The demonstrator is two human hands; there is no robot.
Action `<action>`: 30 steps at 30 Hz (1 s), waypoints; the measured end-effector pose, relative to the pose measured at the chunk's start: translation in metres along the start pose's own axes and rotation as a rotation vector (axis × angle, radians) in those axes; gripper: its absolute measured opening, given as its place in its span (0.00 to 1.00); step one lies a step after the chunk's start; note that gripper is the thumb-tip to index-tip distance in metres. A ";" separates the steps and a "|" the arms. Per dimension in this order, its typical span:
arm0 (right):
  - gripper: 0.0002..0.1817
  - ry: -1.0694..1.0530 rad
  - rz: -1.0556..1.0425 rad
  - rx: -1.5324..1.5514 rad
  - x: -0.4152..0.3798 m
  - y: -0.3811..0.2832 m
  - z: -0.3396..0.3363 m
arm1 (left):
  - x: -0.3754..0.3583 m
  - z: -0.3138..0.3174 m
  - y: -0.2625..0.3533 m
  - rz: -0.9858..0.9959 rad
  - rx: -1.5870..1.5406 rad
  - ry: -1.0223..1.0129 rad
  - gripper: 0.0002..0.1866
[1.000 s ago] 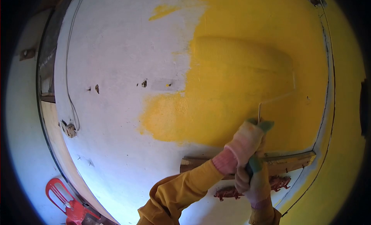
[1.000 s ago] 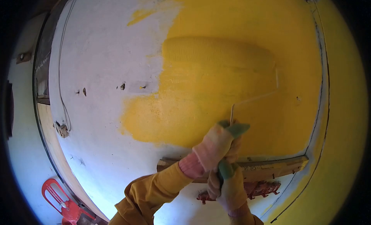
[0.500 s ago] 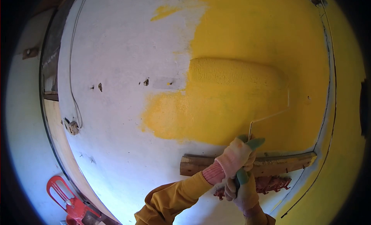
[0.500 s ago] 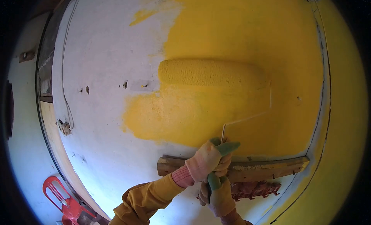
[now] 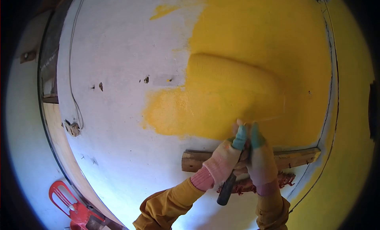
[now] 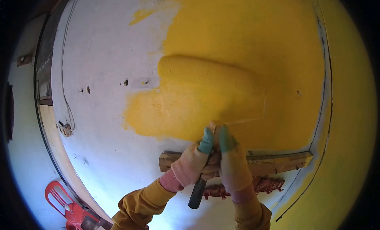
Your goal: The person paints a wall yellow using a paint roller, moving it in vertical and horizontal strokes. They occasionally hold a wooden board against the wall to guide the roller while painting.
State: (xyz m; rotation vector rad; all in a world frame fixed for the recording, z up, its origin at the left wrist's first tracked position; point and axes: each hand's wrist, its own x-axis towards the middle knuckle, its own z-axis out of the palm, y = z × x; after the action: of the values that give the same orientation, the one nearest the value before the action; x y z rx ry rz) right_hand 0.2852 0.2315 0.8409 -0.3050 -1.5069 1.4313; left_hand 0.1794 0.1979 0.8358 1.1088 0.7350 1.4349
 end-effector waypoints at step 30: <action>0.09 0.278 -1.334 -1.631 0.027 -0.002 -0.031 | -0.084 0.015 -0.087 0.271 0.158 0.182 0.07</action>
State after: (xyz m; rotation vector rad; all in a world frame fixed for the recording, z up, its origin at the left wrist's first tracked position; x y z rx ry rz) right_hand 0.2967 0.2697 0.8495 -0.2862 -1.6825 -0.9854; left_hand 0.2213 0.1297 0.7443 1.2464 0.8627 1.7480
